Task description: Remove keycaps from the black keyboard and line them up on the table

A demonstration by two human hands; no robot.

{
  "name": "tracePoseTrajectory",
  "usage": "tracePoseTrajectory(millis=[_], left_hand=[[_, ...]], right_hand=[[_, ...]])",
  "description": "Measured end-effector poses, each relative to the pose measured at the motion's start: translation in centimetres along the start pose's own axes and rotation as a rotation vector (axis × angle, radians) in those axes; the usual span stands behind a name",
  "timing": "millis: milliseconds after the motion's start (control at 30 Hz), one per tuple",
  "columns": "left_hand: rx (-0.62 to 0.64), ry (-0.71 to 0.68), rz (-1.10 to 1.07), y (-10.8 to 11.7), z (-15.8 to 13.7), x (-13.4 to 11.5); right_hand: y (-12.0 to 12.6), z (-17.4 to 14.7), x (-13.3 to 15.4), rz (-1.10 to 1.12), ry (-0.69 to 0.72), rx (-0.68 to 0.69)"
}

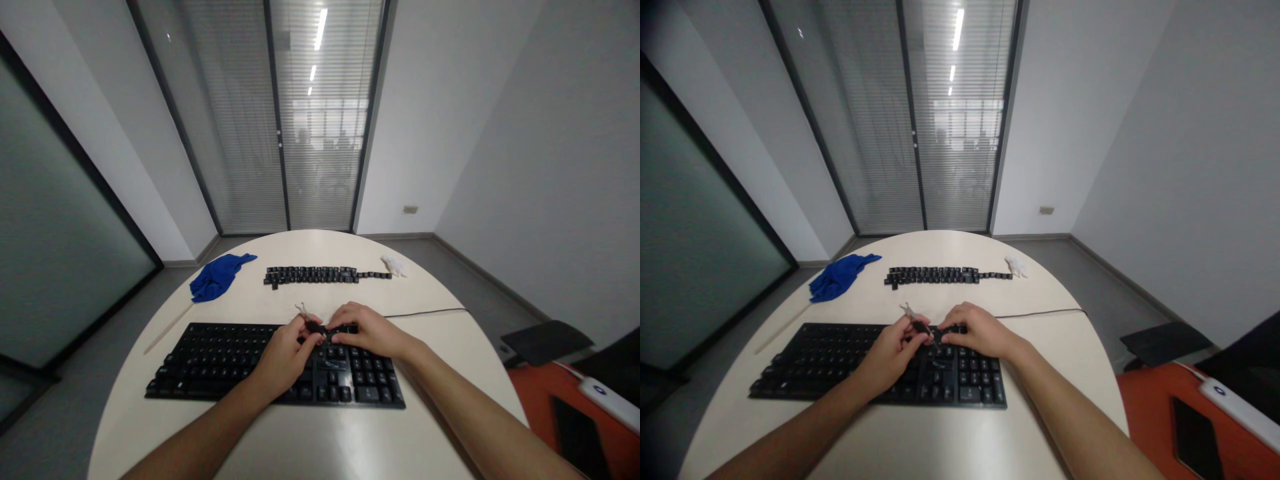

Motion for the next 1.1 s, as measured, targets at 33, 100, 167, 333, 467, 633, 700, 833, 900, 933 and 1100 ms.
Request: tracePoseTrajectory(millis=[33, 100, 167, 333, 467, 633, 700, 833, 900, 933, 1100], left_hand=[[0.006, 0.007, -0.023, 0.0, 0.0, 0.1], [0.0, 0.006, -0.013, 0.0, 0.0, 0.1], [-0.021, -0.015, 0.079, 0.0, -0.1, -0.1], [-0.038, -0.126, 0.287, -0.1, -0.6, -1.1], [0.014, -0.186, 0.353, -0.6, -1.0, -1.7], [0.023, -0.198, 0.33, -0.8, -1.1, -1.8], [0.001, -0.152, 0.28, -0.5, -0.9, -1.6], [-0.005, -0.088, 0.175, -0.3, -0.7, -1.2], [0.014, -0.072, 0.134, -0.4, -0.7, -1.1], [0.025, -0.061, 0.114, -0.4, -0.6, -1.0], [0.072, -0.013, 0.004, -0.6, -0.5, -0.6]], right_hand=[[0.0, 0.0, 0.0, -0.003, -0.005, 0.001], [0.0, 0.0, -0.2, -0.012, -0.018, 0.003], [0.0, 0.0, -0.2, -0.016, -0.026, 0.006], [-0.1, 0.1, -0.1, -0.019, -0.015, 0.002], [-0.2, 0.0, -0.4, -0.033, -0.017, -0.007], [-0.2, 0.0, -0.4, -0.046, -0.016, -0.015], [-0.2, 0.0, -0.3, -0.05, -0.014, -0.009], [-0.1, 0.1, -0.2, -0.052, -0.019, -0.009], [-0.2, 0.1, -0.3, -0.052, -0.022, -0.008], [-0.2, 0.1, -0.3, -0.052, -0.021, -0.008], [-0.2, 0.1, -0.3, -0.043, -0.007, -0.008]])
Point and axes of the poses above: each hand's wrist, its own z-axis towards the middle knuckle, its own y-axis out of the back of the hand, x = y × z, the point moved 6 cm from there along z, towards the middle knuckle, and after that the axes turned 10 degrees about y, right-handed, at the moved point
